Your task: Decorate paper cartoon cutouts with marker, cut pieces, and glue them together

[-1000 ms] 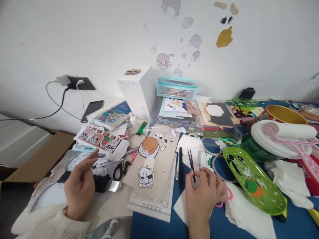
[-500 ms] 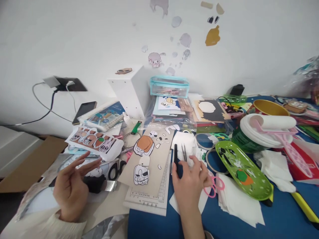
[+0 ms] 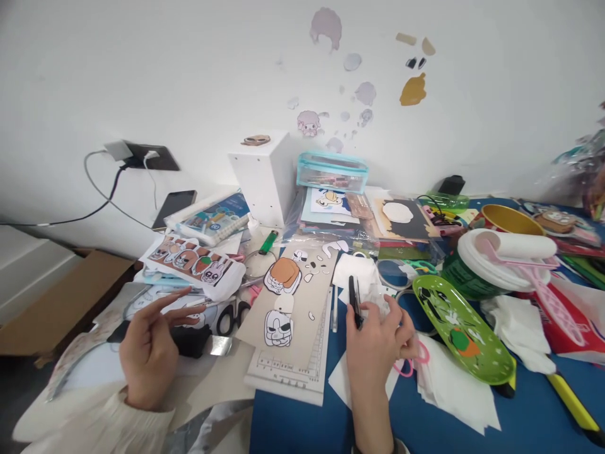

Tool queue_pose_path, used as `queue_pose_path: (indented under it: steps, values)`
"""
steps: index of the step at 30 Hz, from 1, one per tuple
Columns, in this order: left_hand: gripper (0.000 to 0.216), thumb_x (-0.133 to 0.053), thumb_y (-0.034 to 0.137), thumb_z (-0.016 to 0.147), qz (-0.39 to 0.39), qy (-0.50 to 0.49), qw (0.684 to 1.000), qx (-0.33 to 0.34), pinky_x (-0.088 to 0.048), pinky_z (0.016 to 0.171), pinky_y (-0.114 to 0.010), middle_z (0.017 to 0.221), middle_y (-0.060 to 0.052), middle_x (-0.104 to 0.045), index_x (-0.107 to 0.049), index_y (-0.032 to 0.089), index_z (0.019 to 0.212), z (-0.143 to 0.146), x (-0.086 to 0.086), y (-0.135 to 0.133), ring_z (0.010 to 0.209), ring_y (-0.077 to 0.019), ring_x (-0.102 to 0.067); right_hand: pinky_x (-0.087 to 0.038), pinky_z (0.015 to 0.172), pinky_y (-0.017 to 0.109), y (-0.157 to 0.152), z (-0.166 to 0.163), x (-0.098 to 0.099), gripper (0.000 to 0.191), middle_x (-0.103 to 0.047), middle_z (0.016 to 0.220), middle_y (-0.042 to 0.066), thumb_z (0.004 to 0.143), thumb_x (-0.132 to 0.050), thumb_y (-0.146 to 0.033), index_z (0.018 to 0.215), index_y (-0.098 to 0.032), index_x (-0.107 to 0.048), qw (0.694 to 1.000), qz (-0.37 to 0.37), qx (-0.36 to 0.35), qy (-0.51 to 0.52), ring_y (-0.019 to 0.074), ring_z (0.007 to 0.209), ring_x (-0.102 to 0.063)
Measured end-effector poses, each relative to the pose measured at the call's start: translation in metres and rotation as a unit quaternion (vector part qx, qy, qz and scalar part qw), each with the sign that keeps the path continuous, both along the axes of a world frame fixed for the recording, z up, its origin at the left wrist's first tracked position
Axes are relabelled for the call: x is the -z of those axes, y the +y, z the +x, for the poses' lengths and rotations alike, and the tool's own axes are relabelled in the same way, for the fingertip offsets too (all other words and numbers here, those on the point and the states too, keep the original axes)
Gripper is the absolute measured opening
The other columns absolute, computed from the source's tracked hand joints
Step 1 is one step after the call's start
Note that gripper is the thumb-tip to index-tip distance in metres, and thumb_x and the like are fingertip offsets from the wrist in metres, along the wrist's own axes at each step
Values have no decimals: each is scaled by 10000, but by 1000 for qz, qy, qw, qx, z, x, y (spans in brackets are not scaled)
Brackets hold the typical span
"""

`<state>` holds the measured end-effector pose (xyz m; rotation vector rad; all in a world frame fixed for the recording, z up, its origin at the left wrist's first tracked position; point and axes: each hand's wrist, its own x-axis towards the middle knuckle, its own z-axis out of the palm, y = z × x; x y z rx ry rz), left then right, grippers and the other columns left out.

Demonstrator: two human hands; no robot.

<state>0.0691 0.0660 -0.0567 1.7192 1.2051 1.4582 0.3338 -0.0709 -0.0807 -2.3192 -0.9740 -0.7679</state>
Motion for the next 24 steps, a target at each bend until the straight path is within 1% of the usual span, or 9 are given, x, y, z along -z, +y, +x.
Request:
queue_pose_path:
  steps: [2,6,9,11,14,17,20,22,24]
  values:
    - [214,-362,284,988,-3,0,1000,7,-577,609,-306,1071,-74,-650,-544,208,1071,-1,0,0,764,-174,-707,-302,832,537,5,2,-6,237,-548,1227,182,903,-539,-315,800,-171,-695,999,-22,-46,-9,399,1171,-390]
    - [212,-362,268,987,-1,1,1000,11,-572,608,-305,1061,-75,-661,-544,196,1068,-4,0,0,763,-175,-709,-240,942,501,24,10,-18,247,-573,1307,33,888,-477,-162,832,-251,-700,974,-116,-191,-18,303,1256,-415]
    - [202,-373,255,986,2,5,1000,-2,-567,605,-289,1050,-66,-670,-552,196,1058,-5,-1,-2,759,-166,-708,-199,988,505,32,16,-15,306,-623,1251,34,861,-424,-108,973,-233,-680,959,-151,-241,-15,284,1272,-425]
    - [199,-379,251,986,-1,5,1000,-15,-565,608,-284,1035,-60,-675,-558,198,1057,-6,-2,-3,758,-164,-708,-197,992,511,32,19,-10,345,-650,1205,57,873,-389,-112,1077,-210,-649,959,-145,-242,-10,278,1249,-456]
    - [194,-394,268,985,4,4,1000,-17,-565,594,-287,1027,-54,-678,-560,206,1065,-7,-2,-3,742,-166,-709,-243,964,500,27,26,-2,369,-632,1225,99,889,-363,-146,1170,-175,-600,971,-111,-210,-3,279,1219,-485]
    - [186,-407,272,981,7,9,1000,-10,-568,588,-288,1033,-48,-678,-562,215,1069,-6,-2,-1,734,-165,-709,-282,925,495,22,31,1,344,-628,1223,124,895,-379,-200,1152,-158,-604,984,-69,-162,0,301,1185,-498]
    - [187,-401,255,982,8,18,1000,-3,-566,591,-282,1034,-39,-678,-561,223,1074,-5,-2,1,732,-158,-708,-303,892,500,18,35,1,321,-654,1168,146,913,-395,-263,1099,-145,-628,994,-21,-110,-1,322,1120,-523]
    - [185,-405,249,980,12,21,1000,-2,-564,584,-274,1030,-30,-678,-559,229,1080,-5,-1,1,723,-151,-707,-315,881,497,17,37,1,326,-669,1133,149,922,-399,-298,1064,-138,-644,996,1,-91,-1,327,1088,-533]
    - [186,-404,249,980,10,26,1000,-3,-565,584,-268,1030,-25,-677,-557,232,1085,-6,-1,1,716,-146,-706,-330,875,488,17,38,1,336,-677,1115,145,925,-401,-317,1046,-131,-653,996,5,-88,2,324,1071,-536]
